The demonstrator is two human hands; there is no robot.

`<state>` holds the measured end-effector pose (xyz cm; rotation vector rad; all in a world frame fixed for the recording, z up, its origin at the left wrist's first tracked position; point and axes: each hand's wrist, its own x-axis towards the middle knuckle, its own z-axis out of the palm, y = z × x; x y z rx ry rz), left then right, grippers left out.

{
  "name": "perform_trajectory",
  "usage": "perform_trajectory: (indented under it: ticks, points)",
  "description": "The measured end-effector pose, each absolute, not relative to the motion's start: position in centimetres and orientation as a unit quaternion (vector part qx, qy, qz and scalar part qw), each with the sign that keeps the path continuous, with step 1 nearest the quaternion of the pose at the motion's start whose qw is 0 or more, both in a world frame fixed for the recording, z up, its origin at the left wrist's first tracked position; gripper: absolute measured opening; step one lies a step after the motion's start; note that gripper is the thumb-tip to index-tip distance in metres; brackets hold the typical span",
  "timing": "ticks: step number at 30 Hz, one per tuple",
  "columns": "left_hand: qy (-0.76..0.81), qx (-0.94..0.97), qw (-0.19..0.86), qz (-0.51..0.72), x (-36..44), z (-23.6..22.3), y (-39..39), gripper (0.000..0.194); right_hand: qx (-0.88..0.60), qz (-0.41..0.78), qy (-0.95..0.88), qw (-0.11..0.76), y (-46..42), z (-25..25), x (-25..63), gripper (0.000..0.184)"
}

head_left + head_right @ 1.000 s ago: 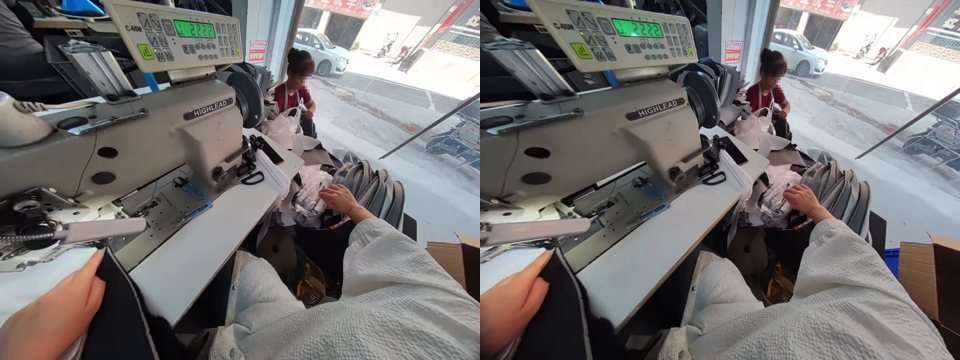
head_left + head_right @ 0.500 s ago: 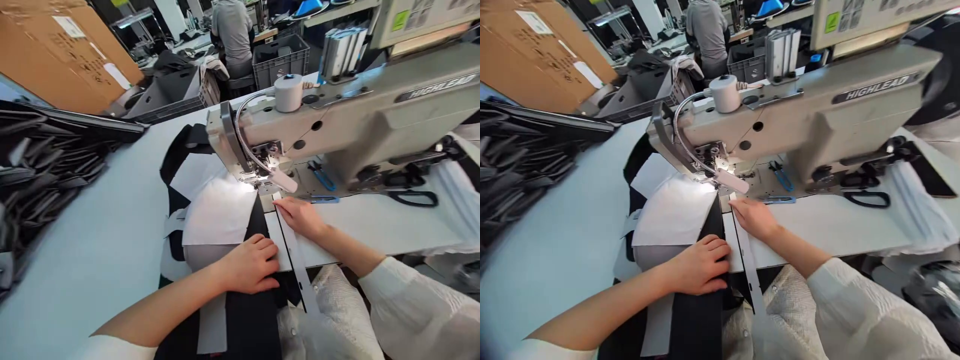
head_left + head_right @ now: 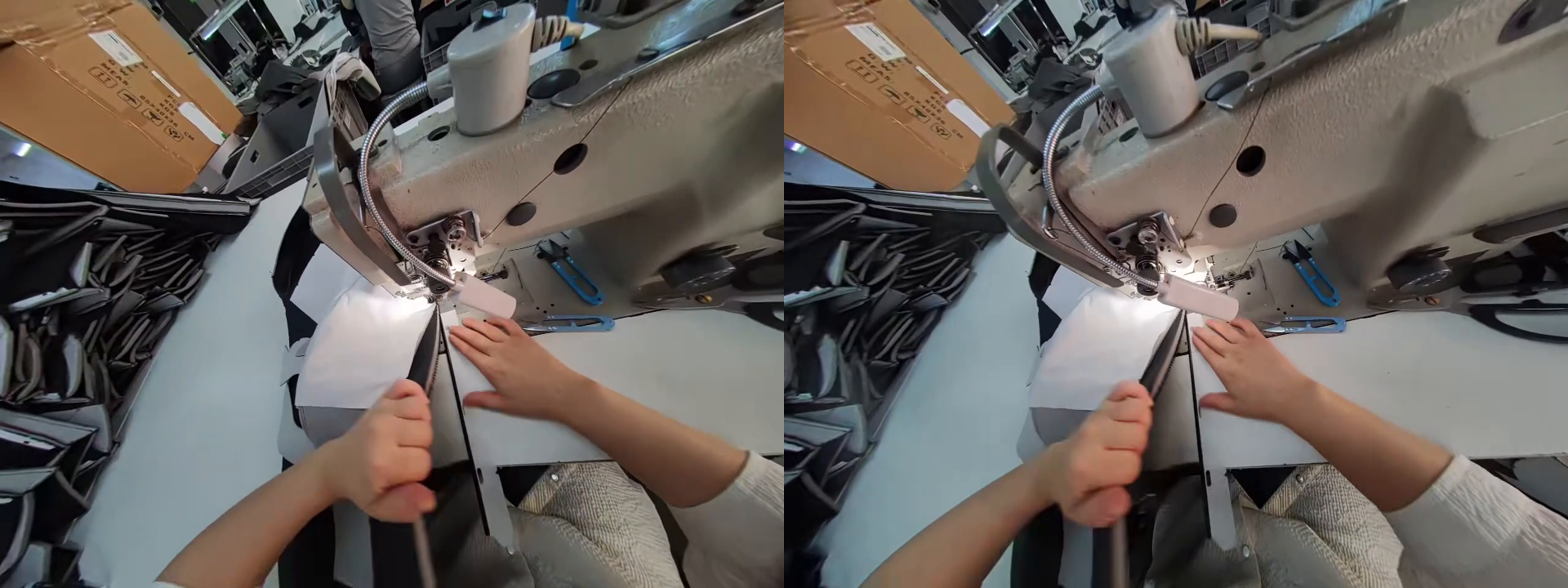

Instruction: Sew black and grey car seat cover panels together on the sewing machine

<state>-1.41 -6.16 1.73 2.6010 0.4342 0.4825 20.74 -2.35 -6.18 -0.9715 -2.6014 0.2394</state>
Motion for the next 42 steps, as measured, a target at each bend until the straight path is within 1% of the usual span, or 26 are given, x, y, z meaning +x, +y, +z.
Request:
perform_trajectory:
  ticks: [1,2,3,5,7,12,16,17,20,21,22,25,28,32,34,36,39,42]
  points:
    - [0.182,0.923,0.259,0.218,-2.2,2.4,-6.0,0.046,-0.329,0.085,-0.924,0.175,-2.5,-6.3,20.5,0.079]
    - [0.208,0.901,0.283,0.256,-2.9,2.9,-5.9,0.044,-0.32,0.084,-0.928,0.172,-2.6,-6.4,20.2,0.087]
    - [0.232,0.881,0.299,0.284,-3.5,3.2,-5.8,0.044,-0.317,0.082,-0.93,0.168,-2.6,-6.6,19.8,0.09]
    - [0.256,0.861,0.314,0.308,-4.1,3.5,-5.7,0.045,-0.329,0.076,-0.927,0.163,-2.5,-7.0,19.0,0.087]
    - [0.256,0.862,0.319,0.3,-4.1,3.4,-5.7,0.046,-0.353,0.067,-0.919,0.16,-2.3,-7.4,18.3,0.082]
    - [0.217,0.892,0.319,0.234,-2.6,3.5,-5.5,0.039,-0.376,0.057,-0.911,0.161,-2.0,-7.6,17.5,0.074]
    - [0.19,0.9,0.35,0.179,-1.4,3.3,-5.5,0.037,-0.394,0.057,-0.9,0.18,-1.9,-7.5,17.2,0.07]
    - [0.188,0.9,0.358,0.164,-1.1,3.2,-5.6,0.038,-0.396,0.057,-0.897,0.187,-1.9,-7.5,17.1,0.068]
    - [0.177,0.9,0.379,0.121,-0.3,2.5,-5.6,0.041,-0.379,0.061,-0.902,0.2,-2.5,-7.3,17.3,0.052]
    - [0.173,0.898,0.388,0.111,-0.1,2.2,-5.6,0.041,-0.369,0.066,-0.905,0.202,-2.8,-7.2,17.4,0.051]
    - [0.17,0.895,0.398,0.106,0.1,2.0,-5.6,0.041,-0.36,0.073,-0.908,0.203,-3.0,-7.2,17.5,0.053]
    - [0.163,0.884,0.425,0.106,0.5,1.4,-5.5,0.041,-0.364,0.098,-0.906,0.195,-3.7,-7.0,17.5,0.073]
    - [0.159,0.878,0.434,0.126,0.2,1.6,-5.4,0.042,-0.382,0.112,-0.9,0.176,-3.7,-6.8,17.3,0.076]
    - [0.165,0.873,0.436,0.145,-0.5,2.6,-5.4,0.042,-0.365,0.125,-0.908,0.166,-3.4,-6.6,17.3,0.083]
    - [0.169,0.871,0.437,0.149,-0.6,2.8,-5.3,0.042,-0.373,0.128,-0.904,0.165,-3.4,-6.5,17.3,0.084]
    - [0.168,0.871,0.439,0.144,-0.4,2.7,-5.3,0.043,-0.391,0.127,-0.896,0.165,-3.4,-6.5,17.0,0.079]
    - [0.166,0.874,0.442,0.115,0.2,2.1,-5.3,0.043,-0.401,0.127,-0.893,0.161,-3.5,-6.7,16.6,0.074]
    - [0.168,0.874,0.449,0.081,0.8,1.5,-5.2,0.044,-0.401,0.127,-0.893,0.158,-3.6,-6.7,16.3,0.073]
